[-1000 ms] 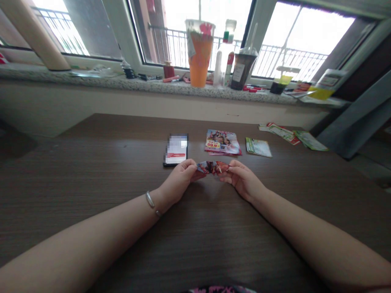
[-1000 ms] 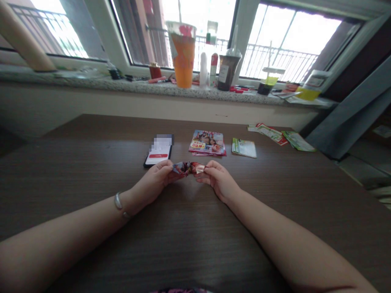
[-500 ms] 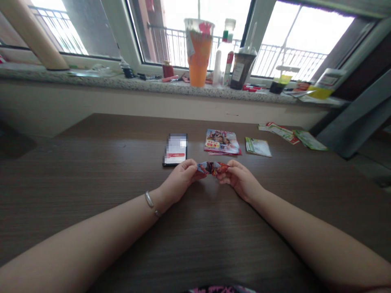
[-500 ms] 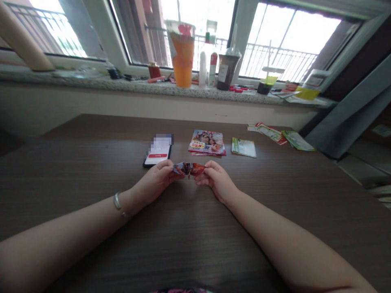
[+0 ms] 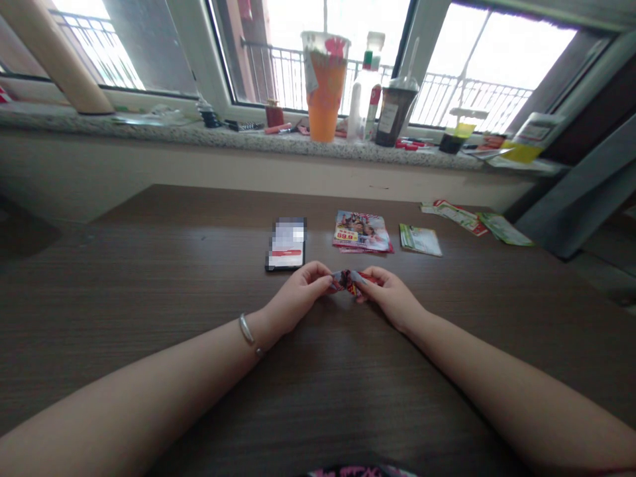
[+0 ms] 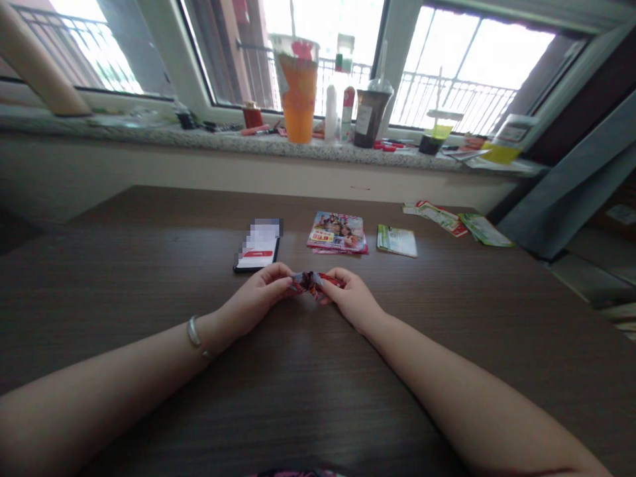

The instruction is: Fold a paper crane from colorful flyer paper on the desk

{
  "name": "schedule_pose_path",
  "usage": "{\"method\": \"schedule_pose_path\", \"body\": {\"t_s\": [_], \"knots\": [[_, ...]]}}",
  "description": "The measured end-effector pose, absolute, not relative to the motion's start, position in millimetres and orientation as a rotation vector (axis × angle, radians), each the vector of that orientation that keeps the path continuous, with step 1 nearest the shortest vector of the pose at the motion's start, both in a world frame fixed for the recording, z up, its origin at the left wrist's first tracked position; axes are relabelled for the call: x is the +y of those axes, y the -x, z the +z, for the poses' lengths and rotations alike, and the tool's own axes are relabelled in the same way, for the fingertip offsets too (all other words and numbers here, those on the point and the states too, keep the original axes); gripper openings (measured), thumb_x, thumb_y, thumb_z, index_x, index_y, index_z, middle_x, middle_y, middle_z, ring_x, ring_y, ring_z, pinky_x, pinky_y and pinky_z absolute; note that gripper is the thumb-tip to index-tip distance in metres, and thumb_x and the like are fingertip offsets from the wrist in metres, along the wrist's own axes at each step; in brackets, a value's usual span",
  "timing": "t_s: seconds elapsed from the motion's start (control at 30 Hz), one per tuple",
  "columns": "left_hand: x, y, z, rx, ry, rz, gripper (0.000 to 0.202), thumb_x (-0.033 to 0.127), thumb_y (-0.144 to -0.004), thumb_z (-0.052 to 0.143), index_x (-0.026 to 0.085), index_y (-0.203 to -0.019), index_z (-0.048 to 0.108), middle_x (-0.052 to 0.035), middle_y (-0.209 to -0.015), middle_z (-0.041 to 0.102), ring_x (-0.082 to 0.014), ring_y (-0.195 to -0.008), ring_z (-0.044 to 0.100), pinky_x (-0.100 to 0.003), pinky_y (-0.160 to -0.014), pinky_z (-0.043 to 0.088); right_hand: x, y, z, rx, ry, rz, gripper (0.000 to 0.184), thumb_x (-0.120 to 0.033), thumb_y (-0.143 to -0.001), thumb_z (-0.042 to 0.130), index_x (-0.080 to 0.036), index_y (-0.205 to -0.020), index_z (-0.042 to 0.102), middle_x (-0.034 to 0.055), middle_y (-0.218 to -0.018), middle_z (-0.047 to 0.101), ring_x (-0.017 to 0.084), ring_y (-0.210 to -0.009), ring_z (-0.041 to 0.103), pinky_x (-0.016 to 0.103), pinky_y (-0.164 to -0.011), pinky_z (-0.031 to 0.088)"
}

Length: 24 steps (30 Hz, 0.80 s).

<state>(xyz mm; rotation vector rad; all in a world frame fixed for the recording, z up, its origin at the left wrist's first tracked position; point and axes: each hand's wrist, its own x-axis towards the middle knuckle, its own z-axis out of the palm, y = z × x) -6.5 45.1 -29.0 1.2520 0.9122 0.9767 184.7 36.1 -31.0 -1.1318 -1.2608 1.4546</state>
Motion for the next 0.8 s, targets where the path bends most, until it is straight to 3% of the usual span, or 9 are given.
{"method": "schedule_pose_path", "body": {"t_s": [0.17,0.43,0.63,0.8], "knots": [[41.7,7.0,-22.5,1.088,-1.606,0.888,0.025,0.041,-0.079,0.064,0.017,-0.088,0.063,-0.0027,-0.086,0.066,-0.0177,-0.084,0.060,-0.031,-0.081,0.048,36.8,-185.8,-31.9,-1.387,1.198,1.374,0.036,-0.050,-0.067,0.076,-0.017,-0.076,0.064,-0.0005,-0.067,0.065,0.011,-0.058,0.055,0.025,-0.059,0.044],[43.6,8.8,-23.4,1.108,-1.638,0.867,0.028,0.045,-0.079,0.062,0.017,-0.077,0.061,-0.0048,-0.088,0.070,-0.0204,-0.086,0.062,-0.033,-0.082,0.047,35.9,-186.8,-32.6,-1.438,1.235,1.310,0.034,-0.049,-0.068,0.074,-0.018,-0.072,0.061,-0.0012,-0.064,0.064,0.013,-0.060,0.056,0.026,-0.061,0.043],[44.8,10.6,-25.5,1.127,-1.546,0.859,0.031,0.046,-0.079,0.062,0.016,-0.073,0.059,-0.0032,-0.075,0.067,-0.0167,-0.072,0.060,-0.028,-0.069,0.046,35.2,-187.1,-32.0,-1.306,1.202,1.431,0.038,-0.050,-0.064,0.078,-0.017,-0.068,0.061,0.0006,-0.069,0.067,0.011,-0.060,0.057,0.024,-0.060,0.043],[46.9,10.9,-27.2,0.999,-1.276,0.872,0.033,0.044,-0.075,0.071,0.015,-0.071,0.055,-0.0037,-0.077,0.067,-0.0155,-0.074,0.063,-0.029,-0.073,0.049,35.8,-188.3,-29.4,-1.070,1.118,1.619,0.035,-0.043,-0.057,0.085,-0.017,-0.068,0.065,0.0021,-0.076,0.070,0.011,-0.067,0.062,0.021,-0.059,0.048]]}}
